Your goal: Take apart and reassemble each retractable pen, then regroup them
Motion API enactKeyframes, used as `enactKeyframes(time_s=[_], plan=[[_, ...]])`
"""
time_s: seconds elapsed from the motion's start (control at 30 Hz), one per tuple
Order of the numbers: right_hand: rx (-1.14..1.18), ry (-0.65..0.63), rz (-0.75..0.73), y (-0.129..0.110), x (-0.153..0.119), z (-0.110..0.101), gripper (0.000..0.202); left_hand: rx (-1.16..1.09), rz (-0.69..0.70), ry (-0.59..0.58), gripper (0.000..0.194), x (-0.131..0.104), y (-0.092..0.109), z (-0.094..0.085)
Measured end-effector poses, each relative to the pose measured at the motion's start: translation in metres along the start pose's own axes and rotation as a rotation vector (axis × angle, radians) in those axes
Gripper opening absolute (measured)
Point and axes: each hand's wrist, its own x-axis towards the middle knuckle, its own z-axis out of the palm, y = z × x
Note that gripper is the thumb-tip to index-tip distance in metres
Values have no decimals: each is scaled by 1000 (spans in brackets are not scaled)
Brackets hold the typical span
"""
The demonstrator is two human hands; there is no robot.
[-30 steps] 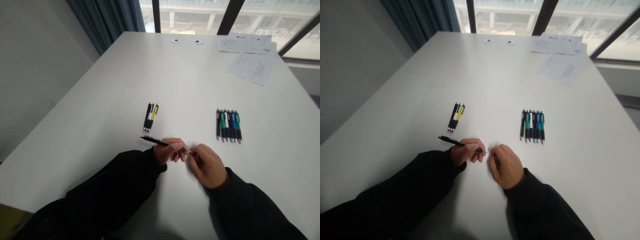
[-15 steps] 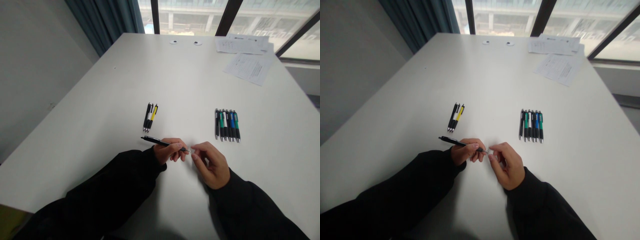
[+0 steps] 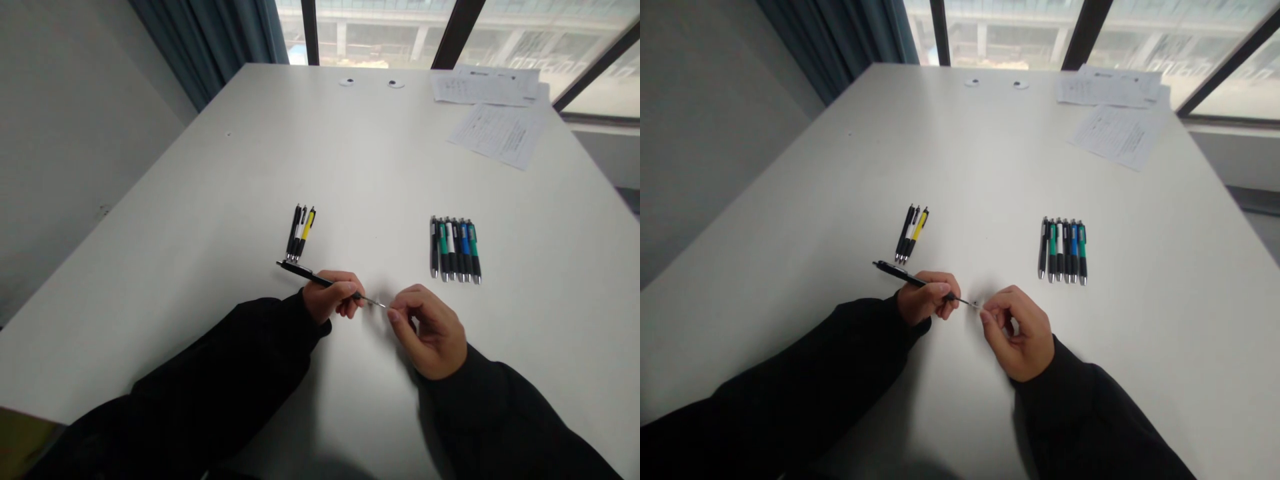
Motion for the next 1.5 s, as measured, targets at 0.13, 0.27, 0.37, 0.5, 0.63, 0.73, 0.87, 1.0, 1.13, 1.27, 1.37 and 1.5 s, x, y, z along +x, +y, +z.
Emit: enactKeyframes(time_s=[0.13, 0.27, 0.37, 0.5, 0.63, 0.73, 0.87, 1.0, 1.13, 1.27, 1.37, 1.5], plan=[[-14, -6, 31, 3, -1, -6, 9, -149, 17, 160, 25, 5, 2, -6], [-179, -185, -39, 8, 2, -8, 7, -226, 11, 226, 23, 7, 5, -6], [-280, -301, -76, 13, 3, -5, 8, -227, 9, 209, 23, 7, 6, -4], [-370, -313, -74, 15, 3, -3, 9, -205, 3, 204, 23, 6, 7, -3], [-416, -294, -66, 15, 3, -3, 10, -211, 0, 193, 23, 5, 6, -5], [-438, -293, -57, 15, 2, -2, 11, -208, 2, 185, 23, 6, 5, -6], [-455, -293, -48, 15, 2, -1, 12, -211, -5, 187, 22, 6, 6, -5], [-450, -299, -51, 14, 3, -2, 12, -225, -4, 194, 21, 6, 7, -4], [-457, -302, -44, 15, 4, -1, 11, -224, 1, 196, 22, 6, 8, -3], [-467, -291, -47, 15, 4, -1, 11, -222, -1, 189, 21, 6, 7, -4], [-469, -288, -48, 14, 3, -1, 12, -208, -2, 177, 22, 6, 5, -5], [-461, -288, -41, 14, 3, -1, 13, -200, -5, 172, 23, 6, 4, -6]])
